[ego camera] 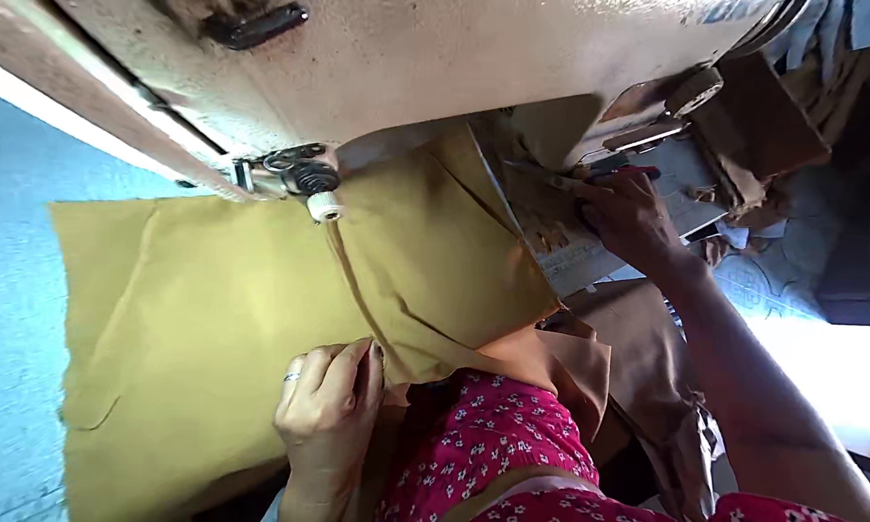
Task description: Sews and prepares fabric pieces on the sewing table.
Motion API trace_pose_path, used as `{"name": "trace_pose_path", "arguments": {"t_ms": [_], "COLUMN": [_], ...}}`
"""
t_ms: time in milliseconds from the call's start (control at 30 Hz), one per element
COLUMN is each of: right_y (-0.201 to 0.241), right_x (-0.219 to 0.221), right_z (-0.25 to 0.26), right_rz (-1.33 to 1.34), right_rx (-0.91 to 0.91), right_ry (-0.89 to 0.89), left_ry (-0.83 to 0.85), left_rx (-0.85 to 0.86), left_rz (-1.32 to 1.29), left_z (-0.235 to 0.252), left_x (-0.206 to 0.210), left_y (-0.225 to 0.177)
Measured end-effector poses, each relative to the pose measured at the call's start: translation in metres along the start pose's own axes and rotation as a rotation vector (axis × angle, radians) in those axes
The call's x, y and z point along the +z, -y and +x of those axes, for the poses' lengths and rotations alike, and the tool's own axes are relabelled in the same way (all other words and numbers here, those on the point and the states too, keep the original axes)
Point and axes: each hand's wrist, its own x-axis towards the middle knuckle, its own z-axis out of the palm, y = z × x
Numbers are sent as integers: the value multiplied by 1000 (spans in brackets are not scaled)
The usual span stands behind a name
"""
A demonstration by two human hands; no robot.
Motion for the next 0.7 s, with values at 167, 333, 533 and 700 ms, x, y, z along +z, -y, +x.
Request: {"name": "trace_pose_path", "arguments": {"t_ms": [167, 333, 533, 700], "right_y": [138, 240, 236, 244], "right_x": [12, 62, 64, 56], "right_z": [20, 68, 65, 59], "right_rz": [394, 826, 689, 829], "right_rx": [-219, -531, 7, 325], "right_ry": [-126, 83, 212, 251], "left_ry": [71, 70, -37, -137], "left_rx": [-52, -71, -69, 1], "left_rz": [-38, -85, -220, -118], "left_z": [-1, 0, -3, 1], "left_x": [-3, -3, 1, -2], "left_y": [1, 4, 7, -1]}}
